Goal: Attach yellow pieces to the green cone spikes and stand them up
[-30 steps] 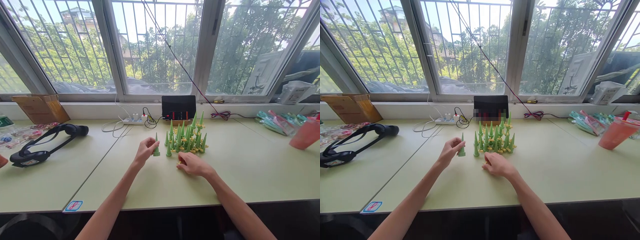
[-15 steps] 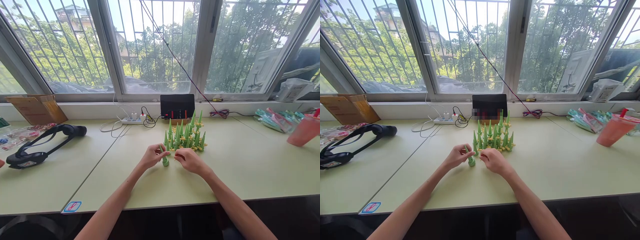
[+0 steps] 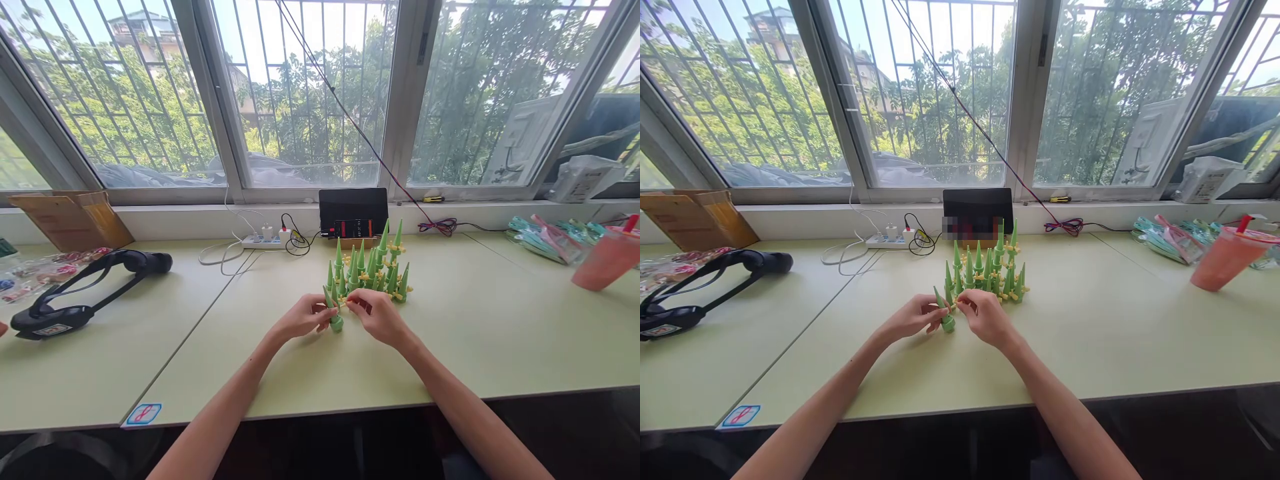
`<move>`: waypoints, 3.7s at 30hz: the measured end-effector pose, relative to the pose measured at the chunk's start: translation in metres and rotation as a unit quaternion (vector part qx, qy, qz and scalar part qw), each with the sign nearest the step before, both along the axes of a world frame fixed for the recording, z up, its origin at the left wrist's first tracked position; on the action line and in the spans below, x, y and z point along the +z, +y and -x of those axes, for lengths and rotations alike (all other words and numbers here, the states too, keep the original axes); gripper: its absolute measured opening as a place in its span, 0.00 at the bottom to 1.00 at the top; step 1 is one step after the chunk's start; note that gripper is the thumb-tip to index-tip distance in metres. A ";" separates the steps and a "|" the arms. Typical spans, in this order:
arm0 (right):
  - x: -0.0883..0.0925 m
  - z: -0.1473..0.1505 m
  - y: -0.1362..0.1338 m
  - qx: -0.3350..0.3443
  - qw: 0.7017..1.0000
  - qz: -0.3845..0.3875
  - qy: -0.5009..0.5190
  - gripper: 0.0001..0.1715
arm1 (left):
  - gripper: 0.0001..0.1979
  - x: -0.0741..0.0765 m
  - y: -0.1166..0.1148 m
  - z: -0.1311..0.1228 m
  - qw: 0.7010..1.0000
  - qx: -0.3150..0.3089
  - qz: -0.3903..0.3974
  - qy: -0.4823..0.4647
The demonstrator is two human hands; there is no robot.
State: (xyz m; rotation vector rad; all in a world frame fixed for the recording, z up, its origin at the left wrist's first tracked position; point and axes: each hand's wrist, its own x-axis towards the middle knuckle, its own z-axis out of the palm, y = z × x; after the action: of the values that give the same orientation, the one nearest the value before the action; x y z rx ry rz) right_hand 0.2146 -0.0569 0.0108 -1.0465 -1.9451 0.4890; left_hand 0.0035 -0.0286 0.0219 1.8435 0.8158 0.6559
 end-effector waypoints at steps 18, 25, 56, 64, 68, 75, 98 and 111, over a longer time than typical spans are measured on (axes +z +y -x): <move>0.002 0.002 -0.002 0.020 0.999 0.025 0.025 0.12 | 0.22 0.001 -0.004 -0.007 0.997 0.041 0.002 -0.067; 0.000 0.001 0.000 0.030 0.998 0.034 0.045 0.11 | 0.22 -0.002 -0.003 -0.008 0.996 0.034 0.013 -0.077; -0.004 0.001 0.002 0.011 0.997 0.020 -0.075 0.20 | 0.19 -0.002 -0.005 -0.013 0.992 0.038 0.042 -0.115; -0.008 0.002 0.005 0.033 0.999 -0.009 -0.035 0.10 | 0.20 0.000 -0.005 -0.013 0.991 0.071 0.035 -0.111; -0.011 0.002 0.006 0.041 0.998 -0.013 -0.040 0.14 | 0.21 0.000 -0.008 -0.014 0.991 0.065 0.040 -0.109; -0.012 0.001 0.006 0.047 0.996 0.013 -0.080 0.19 | 0.20 -0.003 -0.008 -0.014 0.993 0.052 0.030 -0.100; -0.008 0.003 0.003 0.044 0.999 -0.013 0.004 0.04 | 0.20 -0.002 -0.007 -0.017 0.983 0.103 0.067 -0.138; -0.010 0.003 0.004 0.011 0.997 -0.017 -0.068 0.21 | 0.21 -0.008 -0.010 -0.020 0.990 0.054 0.069 -0.111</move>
State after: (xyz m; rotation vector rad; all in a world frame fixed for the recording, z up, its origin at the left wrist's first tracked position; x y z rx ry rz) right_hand 0.2115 -0.0531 0.0003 -1.0623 -2.0793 0.4037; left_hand 0.0238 -0.0391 0.0140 1.5777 0.7948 0.8360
